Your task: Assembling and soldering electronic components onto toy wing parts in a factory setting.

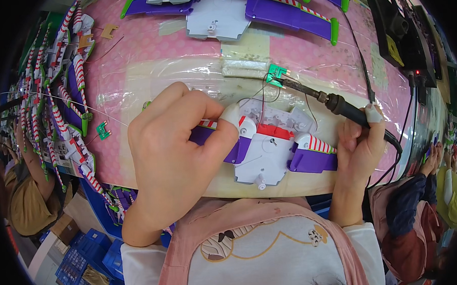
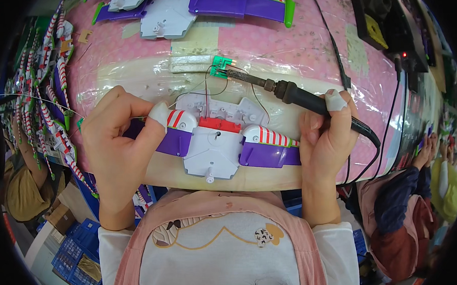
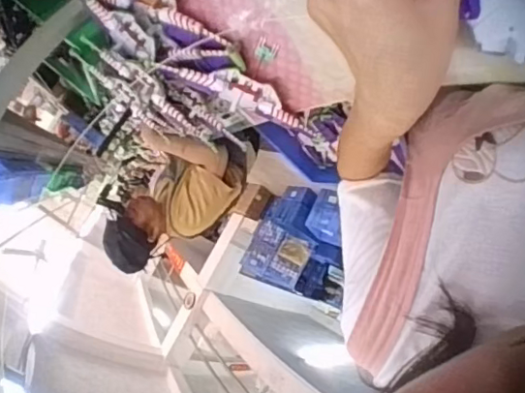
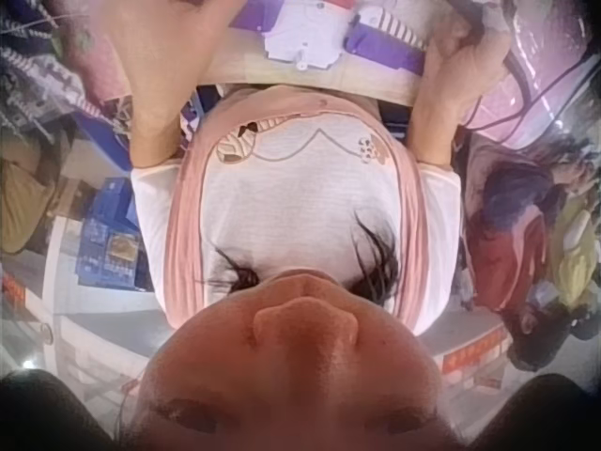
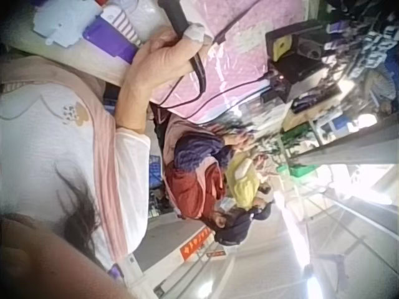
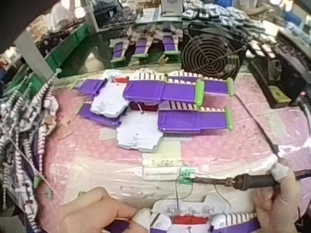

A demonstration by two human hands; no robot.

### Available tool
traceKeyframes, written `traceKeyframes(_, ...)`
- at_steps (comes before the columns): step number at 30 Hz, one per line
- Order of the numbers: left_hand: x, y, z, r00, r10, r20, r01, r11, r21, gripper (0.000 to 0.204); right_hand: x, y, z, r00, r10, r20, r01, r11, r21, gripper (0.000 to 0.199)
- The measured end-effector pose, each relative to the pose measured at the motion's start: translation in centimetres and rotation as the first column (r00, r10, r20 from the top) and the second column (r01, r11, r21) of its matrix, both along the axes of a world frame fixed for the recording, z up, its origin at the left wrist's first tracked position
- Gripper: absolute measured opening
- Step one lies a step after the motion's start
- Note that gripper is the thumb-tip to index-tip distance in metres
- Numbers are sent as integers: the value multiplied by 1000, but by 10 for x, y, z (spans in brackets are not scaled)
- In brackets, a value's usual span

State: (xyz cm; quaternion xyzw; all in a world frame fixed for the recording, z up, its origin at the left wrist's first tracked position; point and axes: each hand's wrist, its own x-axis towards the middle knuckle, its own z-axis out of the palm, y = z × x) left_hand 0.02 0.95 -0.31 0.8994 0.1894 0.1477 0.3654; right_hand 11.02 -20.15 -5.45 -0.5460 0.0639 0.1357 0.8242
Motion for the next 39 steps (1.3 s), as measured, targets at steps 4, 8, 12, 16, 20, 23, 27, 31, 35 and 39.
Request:
traceKeyframes(4,0,0,1,1000,1,-15,-1,1000,-8,9,-1,-3,-2,999,39,10,-40,999,8,16)
traceKeyframes(8,-1,2,7,1000,-23,-4,23,999,49,9,-1,-2,5,998,-51,-39,54,996,65,19)
traceKeyframes(12,0,11,10,999,-35,14,35,999,34,9,41,-50,32,952,-173,251,155,984,90,20)
traceKeyframes(16,15,-6,10,997,-68,46,64,994,86,16,115,-81,68,739,-222,637,538,762,-360,22)
traceKeyframes(20,45,-25,-3,938,-321,-133,347,862,370,17,163,-56,44,695,-47,718,538,696,-475,20)
traceKeyframes(23,51,-25,-24,935,-339,-103,342,790,509,24,174,-45,22,975,-153,161,164,984,-62,19)
traceKeyframes(27,24,-4,-8,983,-180,-38,184,964,192,32,28,-27,42,363,929,-69,-373,77,-925,60)
traceKeyframes(31,-22,21,24,989,-75,125,132,827,-546,38,-35,-23,47,293,954,68,1,71,-998,54)
traceKeyframes(35,-62,38,45,844,60,532,413,561,-718,42,1,31,70,204,833,515,228,471,-852,44)
traceKeyframes(39,-55,35,31,853,123,508,354,578,-735,40,72,141,77,127,858,498,240,461,-855,47)
